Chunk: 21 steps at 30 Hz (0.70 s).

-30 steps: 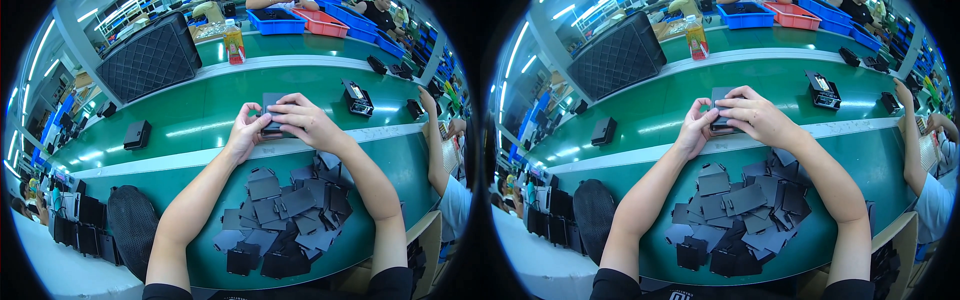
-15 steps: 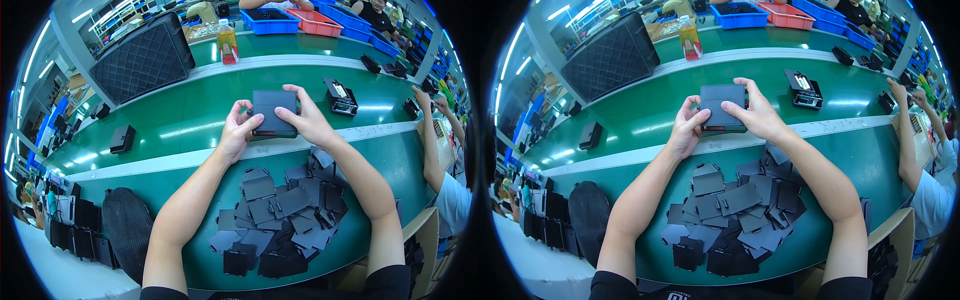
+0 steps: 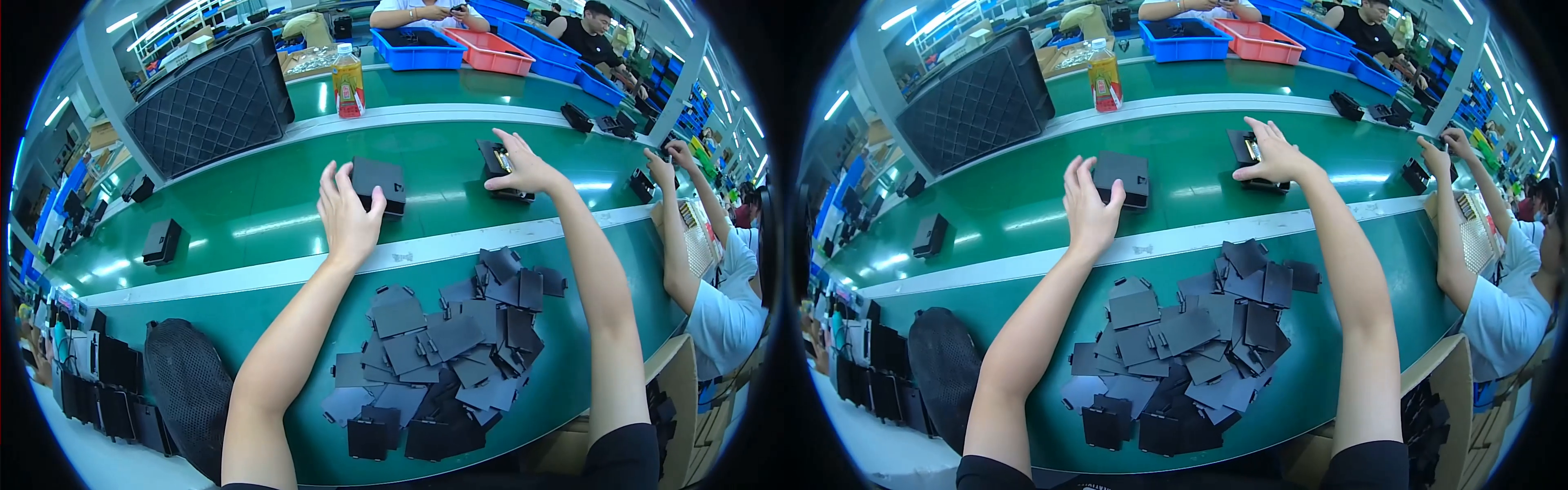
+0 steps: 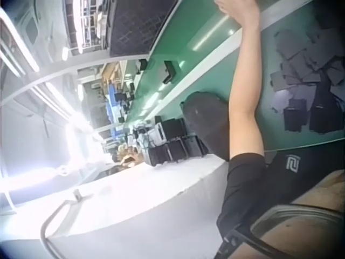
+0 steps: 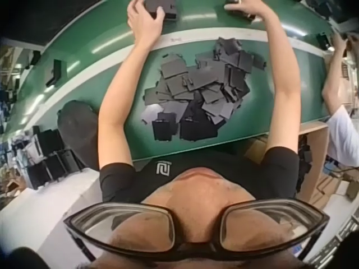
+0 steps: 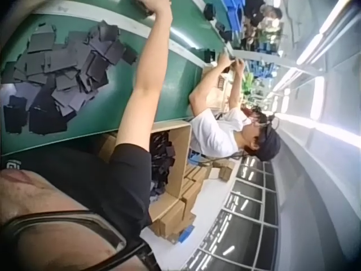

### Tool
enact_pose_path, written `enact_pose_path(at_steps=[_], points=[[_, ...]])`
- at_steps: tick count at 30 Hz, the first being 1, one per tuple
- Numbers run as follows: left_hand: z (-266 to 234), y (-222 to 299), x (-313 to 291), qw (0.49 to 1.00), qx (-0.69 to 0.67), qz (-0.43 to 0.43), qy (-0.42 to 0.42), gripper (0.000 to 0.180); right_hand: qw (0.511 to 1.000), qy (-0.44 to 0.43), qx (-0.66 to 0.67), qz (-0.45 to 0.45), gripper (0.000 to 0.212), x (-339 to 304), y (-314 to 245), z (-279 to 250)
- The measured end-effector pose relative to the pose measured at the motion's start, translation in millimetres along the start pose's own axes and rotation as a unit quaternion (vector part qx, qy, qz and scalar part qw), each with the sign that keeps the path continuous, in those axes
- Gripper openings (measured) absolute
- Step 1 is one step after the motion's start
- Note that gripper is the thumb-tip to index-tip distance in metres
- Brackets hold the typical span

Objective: Assemble battery packs by placing cell units into plastic enclosures and closing them.

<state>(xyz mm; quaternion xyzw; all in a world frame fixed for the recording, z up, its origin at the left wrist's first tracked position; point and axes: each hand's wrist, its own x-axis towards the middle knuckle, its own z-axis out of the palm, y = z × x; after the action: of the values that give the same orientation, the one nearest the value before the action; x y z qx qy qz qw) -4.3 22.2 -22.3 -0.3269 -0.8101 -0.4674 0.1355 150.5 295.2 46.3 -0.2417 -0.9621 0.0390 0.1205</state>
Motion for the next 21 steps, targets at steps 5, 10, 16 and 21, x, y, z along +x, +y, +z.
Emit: enact_pose_path(at_steps=[5, 10, 16, 21], points=[[-14.1, 16.4, -2.2, 0.961, 0.077, 0.266, 0.024, 0.066, 0.974, -0.085, 0.212, -0.015, 0.089, 19.1, 0.5, 3.2], [-12.3, 41.3, -16.2, 0.94, -0.033, 0.33, -0.086, 0.086, 0.813, -0.042, 0.578, 0.05, 0.088, -15.1, -65.2, -6.2], [-10.9, 44.8, -21.1, 0.941, -0.23, 0.205, -0.138, 0.097, 0.704, -0.11, 0.694, 0.101, 0.083, -45.1, -117.0, -12.5], [-16.4, 37.5, -18.5, 0.898, -0.39, 0.068, -0.193, 0.097, 0.792, -0.069, 0.606, -0.007, 0.075, -50.0, -113.1, -4.4]])
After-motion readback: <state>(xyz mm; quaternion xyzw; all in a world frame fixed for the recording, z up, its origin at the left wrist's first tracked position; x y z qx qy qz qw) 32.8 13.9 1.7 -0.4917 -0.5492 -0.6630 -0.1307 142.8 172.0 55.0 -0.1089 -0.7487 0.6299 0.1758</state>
